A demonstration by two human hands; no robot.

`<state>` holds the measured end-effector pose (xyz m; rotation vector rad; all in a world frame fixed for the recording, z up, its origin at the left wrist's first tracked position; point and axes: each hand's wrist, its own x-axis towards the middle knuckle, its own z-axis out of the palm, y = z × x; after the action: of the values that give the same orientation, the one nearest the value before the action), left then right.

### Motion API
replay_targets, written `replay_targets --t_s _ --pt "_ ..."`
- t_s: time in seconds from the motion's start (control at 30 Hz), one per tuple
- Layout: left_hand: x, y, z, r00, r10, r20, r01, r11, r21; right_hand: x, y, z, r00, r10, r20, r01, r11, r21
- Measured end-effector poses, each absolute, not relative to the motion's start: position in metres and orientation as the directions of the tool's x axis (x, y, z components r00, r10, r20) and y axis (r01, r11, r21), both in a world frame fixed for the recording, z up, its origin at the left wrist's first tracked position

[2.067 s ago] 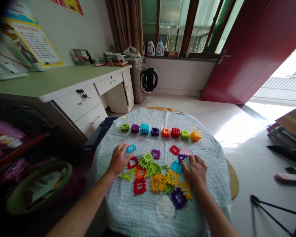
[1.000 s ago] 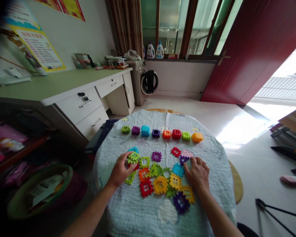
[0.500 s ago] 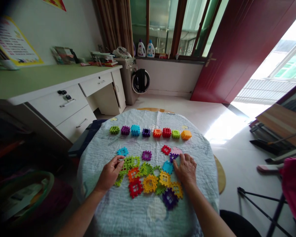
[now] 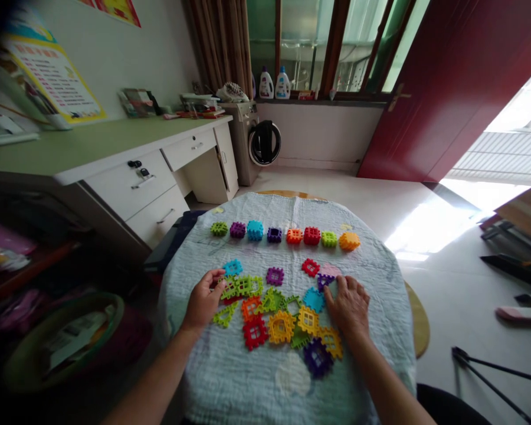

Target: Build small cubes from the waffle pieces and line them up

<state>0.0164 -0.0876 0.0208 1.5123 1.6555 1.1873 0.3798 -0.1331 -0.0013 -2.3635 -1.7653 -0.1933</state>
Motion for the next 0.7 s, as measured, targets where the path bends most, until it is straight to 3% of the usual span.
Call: replay_targets --t_s 0.23,0.33,0.4,0.47,0.53,0.7 --pt "0.009 -0.084 0.026 -0.235 0.944 0.233 0.490 -0.092 0.867 0.382 -0.132 -0.004 0.301 0.936 0.184 0.954 -0.293 -0.069" --pt "0.008 -0.087 0.030 -0.185 0.893 0.409 0.669 -0.191 0.719 0.383 -0.132 -0.004 0.304 0.937 0.170 0.952 -0.294 -0.083" --pt "0.007 -0.092 0.031 -0.018 0.875 0.484 0.751 -0.307 0.584 0.383 -0.132 -0.003 0.308 0.936 0.168 0.950 -0.295 -0.099" --pt "0.006 -0.099 0.031 0.199 0.872 0.447 0.748 -0.429 0.506 0.383 -0.132 -0.003 0.316 0.934 0.168 0.947 -0.299 -0.115" --pt "0.004 -0.106 0.031 0.349 0.863 0.366 0.709 -0.498 0.499 0.383 -0.133 -0.003 0.321 0.932 0.169 0.945 -0.302 -0.129" --pt "0.001 -0.114 0.037 0.360 0.874 0.326 0.677 -0.486 0.553 0.388 -0.134 -0.004 0.314 0.932 0.182 0.943 -0.284 -0.172"
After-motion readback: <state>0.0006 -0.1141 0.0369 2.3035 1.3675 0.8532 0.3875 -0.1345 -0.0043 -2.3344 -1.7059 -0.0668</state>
